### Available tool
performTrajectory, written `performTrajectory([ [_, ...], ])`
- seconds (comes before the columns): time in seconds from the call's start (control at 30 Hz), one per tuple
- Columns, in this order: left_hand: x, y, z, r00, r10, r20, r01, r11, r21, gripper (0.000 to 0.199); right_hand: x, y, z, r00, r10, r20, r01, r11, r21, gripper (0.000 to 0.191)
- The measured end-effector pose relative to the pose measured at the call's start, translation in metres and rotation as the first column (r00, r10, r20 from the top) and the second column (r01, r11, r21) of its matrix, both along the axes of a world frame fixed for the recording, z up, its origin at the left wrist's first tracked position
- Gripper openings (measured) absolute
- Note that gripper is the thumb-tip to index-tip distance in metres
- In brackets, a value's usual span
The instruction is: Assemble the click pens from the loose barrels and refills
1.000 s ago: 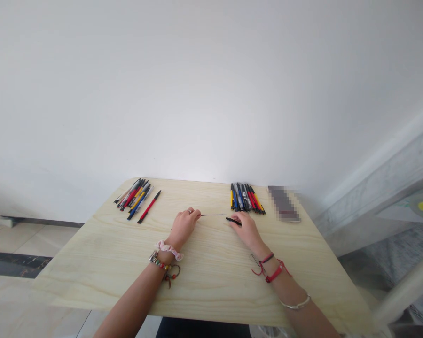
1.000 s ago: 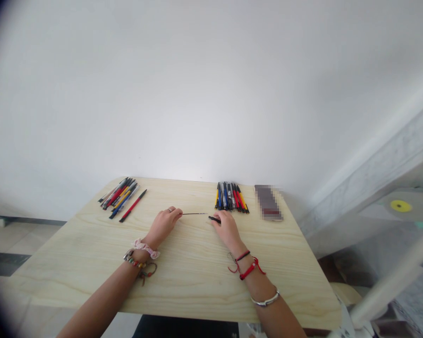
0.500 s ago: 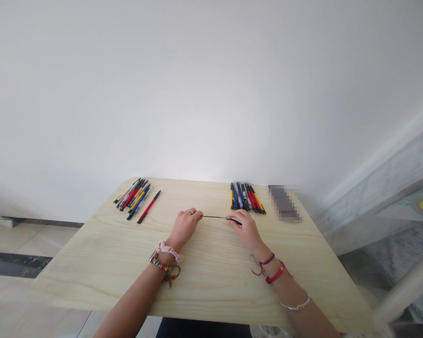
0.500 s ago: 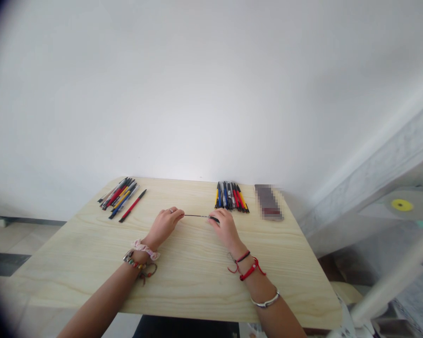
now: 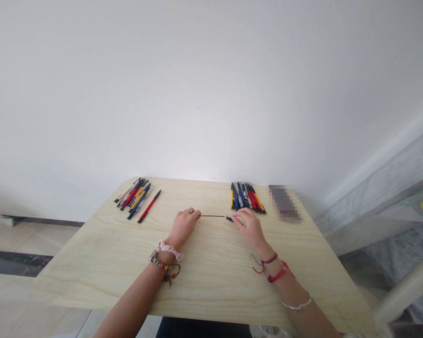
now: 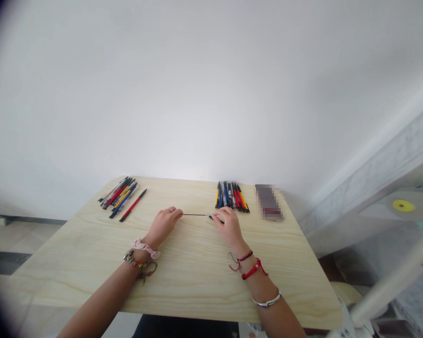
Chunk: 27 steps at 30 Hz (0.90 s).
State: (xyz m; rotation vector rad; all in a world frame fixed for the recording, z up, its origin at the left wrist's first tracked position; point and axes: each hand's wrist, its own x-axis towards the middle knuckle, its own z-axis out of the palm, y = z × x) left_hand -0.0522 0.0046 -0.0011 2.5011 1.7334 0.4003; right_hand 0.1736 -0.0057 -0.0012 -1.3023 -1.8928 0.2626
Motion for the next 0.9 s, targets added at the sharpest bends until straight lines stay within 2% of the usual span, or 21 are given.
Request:
performTrajectory([
  [0.2, 0.004, 0.003, -0.008, 0.999, -0.003, 0.042, 0.003, 1.000, -0.003, 0.017, -0.006, -0.001, -0.009, 0.993, 0.054, 0.108, -0.052, 0.998, -0.020, 0.006],
  [0.33, 0.004, 0.002, -0.009, 0.997, 0.019, 0.070, -0.021, 0.999, 0.026, 0.016, -0.005, -0.002, -0.007, 0.989, 0.055, 0.137, -0.055, 0.998, -0.002, 0.006],
  [0.53, 0.004, 0.001, -0.008, 0.994, 0.009, 0.105, -0.012, 0.999, 0.036, 0.016, -0.005, -0.004, -0.007, 0.955, 0.093, 0.281, -0.083, 0.995, -0.046, 0.006],
  [0.7, 0.004, 0.001, -0.011, 0.993, -0.007, 0.120, 0.001, 0.998, 0.056, 0.014, -0.006, -0.005, -0.007, 0.947, 0.082, 0.309, -0.065, 0.996, -0.066, 0.007],
  [0.9, 0.005, 0.000, -0.012, 0.990, -0.082, 0.114, 0.066, 0.988, 0.143, 0.015, -0.006, -0.006, -0.006, 0.944, 0.092, 0.317, -0.080, 0.996, -0.050, 0.007],
])
